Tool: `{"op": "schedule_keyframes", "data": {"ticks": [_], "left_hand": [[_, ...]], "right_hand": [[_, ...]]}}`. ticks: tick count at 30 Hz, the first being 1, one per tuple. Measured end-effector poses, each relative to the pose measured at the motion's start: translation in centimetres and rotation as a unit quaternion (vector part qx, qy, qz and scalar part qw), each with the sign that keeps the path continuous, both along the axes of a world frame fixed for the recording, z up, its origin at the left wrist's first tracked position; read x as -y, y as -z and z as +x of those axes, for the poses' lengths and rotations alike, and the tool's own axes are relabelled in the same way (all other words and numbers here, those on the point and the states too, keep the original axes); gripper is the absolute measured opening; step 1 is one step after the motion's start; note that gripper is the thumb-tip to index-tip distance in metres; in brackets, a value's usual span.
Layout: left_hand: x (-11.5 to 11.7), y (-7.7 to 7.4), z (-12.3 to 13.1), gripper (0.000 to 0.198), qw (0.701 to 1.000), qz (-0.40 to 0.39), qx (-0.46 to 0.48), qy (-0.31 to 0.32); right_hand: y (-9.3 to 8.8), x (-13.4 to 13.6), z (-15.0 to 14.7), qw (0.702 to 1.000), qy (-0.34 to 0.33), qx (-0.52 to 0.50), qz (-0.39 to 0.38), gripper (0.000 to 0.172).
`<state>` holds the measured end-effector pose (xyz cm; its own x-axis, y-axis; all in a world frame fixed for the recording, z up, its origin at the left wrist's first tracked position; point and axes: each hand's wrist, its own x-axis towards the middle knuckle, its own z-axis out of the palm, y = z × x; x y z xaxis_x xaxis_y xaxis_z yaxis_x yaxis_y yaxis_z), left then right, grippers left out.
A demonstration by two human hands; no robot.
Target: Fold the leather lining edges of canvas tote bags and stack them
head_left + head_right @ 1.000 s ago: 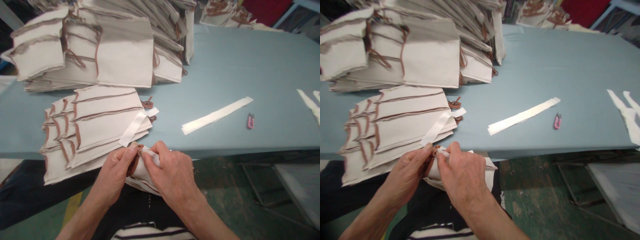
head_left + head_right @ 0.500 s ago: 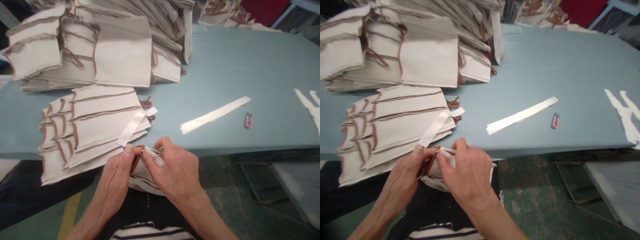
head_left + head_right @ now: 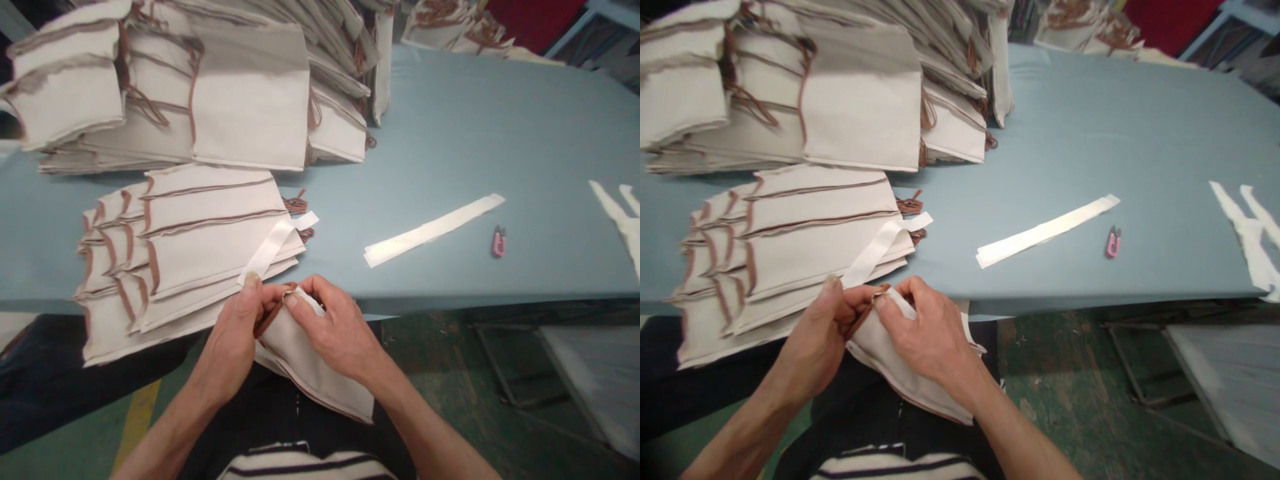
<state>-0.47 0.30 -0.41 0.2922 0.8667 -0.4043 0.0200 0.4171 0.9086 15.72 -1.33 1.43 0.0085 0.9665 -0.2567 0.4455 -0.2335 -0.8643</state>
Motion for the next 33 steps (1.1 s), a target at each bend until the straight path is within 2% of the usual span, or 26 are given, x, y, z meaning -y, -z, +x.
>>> {"op": "schedule_keyframes", "data": {"ticks": [3, 6, 9, 13, 16, 19, 23, 26, 30, 33], "left_hand": [[-0.6, -0.3, -0.2, 0.071, 0.994, -0.060, 0.087, 0.039], [-1.0, -0.9, -0.6, 0.053, 0.992, -0.071, 0.098, 0.022], [-1.2, -1.1, -1.3, 0.032, 0.996, -0.032, 0.067, 0.053], [-1.1, -1.4, -1.8, 0.027, 0.991, 0.038, -0.019, 0.128], [-0.9, -2.0, -1.4, 0.023, 0.988, 0.078, -0.063, 0.117], [-0.7, -2.4, -1.1, 0.023, 0.987, 0.095, -0.077, 0.102], [-0.5, -2.3, -1.7, 0.024, 0.991, 0.088, -0.064, 0.081], [-0.1, -2.0, -2.6, 0.024, 0.995, 0.081, -0.029, 0.054], [0.8, -2.1, -3.7, 0.027, 0.998, 0.059, 0.010, 0.034], [1.7, -2.4, -4.3, 0.032, 0.998, 0.061, 0.012, 0.014]], "right_hand": [[-0.7, -0.6, 0.5, 0.999, -0.034, 0.025, -0.030, 0.023], [-1.4, -1.2, 0.9, 0.998, -0.046, 0.041, -0.024, 0.023], [-1.4, -1.5, 1.1, 0.995, -0.065, -0.044, -0.067, 0.021], [-0.7, -1.6, 1.2, 0.988, -0.061, -0.102, -0.096, 0.017], [-0.5, -1.2, 1.1, 0.987, -0.048, -0.133, -0.079, 0.014], [-1.1, -0.8, 1.3, 0.976, -0.057, -0.197, -0.074, 0.016], [-2.4, -0.5, 1.7, 0.977, -0.084, -0.191, -0.035, 0.009], [-3.0, -0.4, 1.9, 0.979, -0.107, -0.172, -0.012, 0.015], [-3.6, -0.7, 1.8, 0.978, -0.111, -0.131, 0.121, 0.025], [-4.1, -1.5, 1.4, 0.959, -0.180, -0.143, 0.165, 0.034]]}}
